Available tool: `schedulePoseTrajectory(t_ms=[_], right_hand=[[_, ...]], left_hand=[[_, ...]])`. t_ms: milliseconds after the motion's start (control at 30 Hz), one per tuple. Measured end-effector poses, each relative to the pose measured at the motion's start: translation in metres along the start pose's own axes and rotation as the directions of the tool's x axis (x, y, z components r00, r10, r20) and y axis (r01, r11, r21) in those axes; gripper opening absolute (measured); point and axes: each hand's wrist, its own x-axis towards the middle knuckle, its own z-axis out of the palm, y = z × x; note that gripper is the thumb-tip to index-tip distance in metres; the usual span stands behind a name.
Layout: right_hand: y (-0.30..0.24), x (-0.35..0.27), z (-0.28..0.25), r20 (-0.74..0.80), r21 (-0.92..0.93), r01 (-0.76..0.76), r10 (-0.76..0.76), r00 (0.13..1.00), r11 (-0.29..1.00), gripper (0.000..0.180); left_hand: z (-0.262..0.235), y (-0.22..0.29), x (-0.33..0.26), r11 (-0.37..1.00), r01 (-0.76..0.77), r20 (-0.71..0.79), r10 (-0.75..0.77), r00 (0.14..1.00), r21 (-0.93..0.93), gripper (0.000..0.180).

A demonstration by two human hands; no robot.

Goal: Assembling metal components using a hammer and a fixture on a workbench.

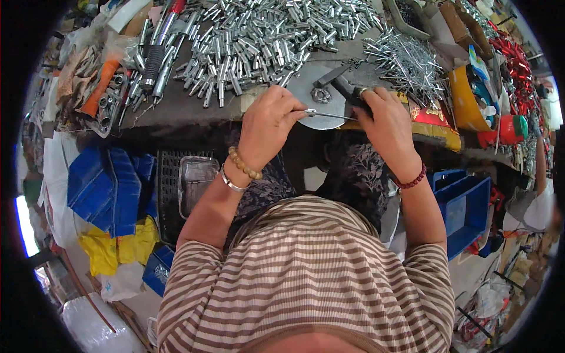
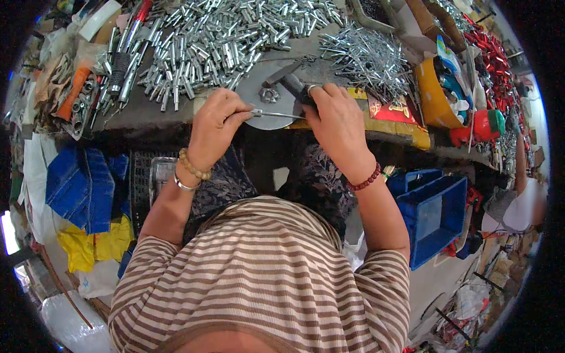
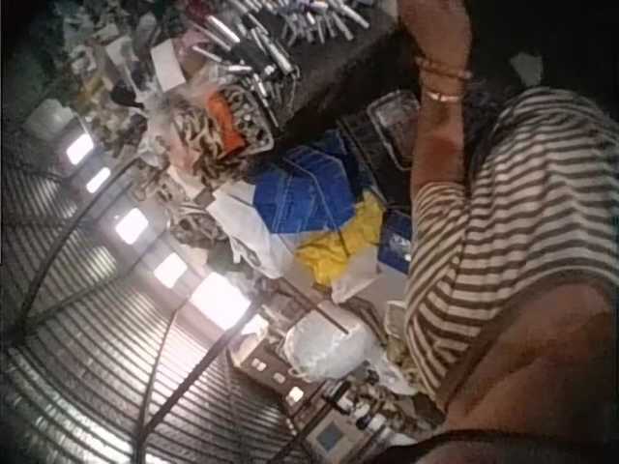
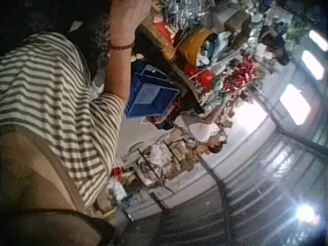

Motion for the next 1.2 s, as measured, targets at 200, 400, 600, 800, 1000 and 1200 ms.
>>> schedulePoseTrajectory(t_ms=[200,400,600,800,1000,1200], right_hand=[[-0.014,-0.010,-0.017,-0.022,0.234,-0.020,0.026,0.999,0.972,0.025],[-0.035,-0.035,-0.022,-0.165,0.255,0.099,-0.058,0.985,0.962,0.022],[-0.032,-0.036,-0.007,-0.012,0.199,0.075,-0.074,0.997,0.977,0.018],[-0.040,-0.042,-0.023,-0.179,0.321,0.039,0.020,0.984,0.946,0.018],[-0.031,-0.043,-0.014,-0.061,0.109,0.092,-0.086,0.994,0.990,0.021],[-0.050,-0.032,-0.043,-0.215,0.301,0.062,0.005,0.977,0.952,0.019]], left_hand=[[-0.001,0.000,0.001,1.000,0.016,0.014,-0.016,1.000,-0.025,0.009],[0.000,-0.002,0.001,1.000,0.010,0.025,-0.010,1.000,-0.003,0.010],[-0.001,-0.005,-0.001,1.000,0.006,0.026,-0.006,1.000,0.000,0.012],[0.000,-0.004,-0.002,0.999,0.011,0.044,-0.009,0.999,-0.049,0.013],[0.000,-0.004,-0.001,0.999,0.021,0.034,-0.020,0.999,-0.033,0.015],[-0.004,-0.009,-0.002,0.994,0.010,0.023,-0.007,1.000,-0.106,0.015]])
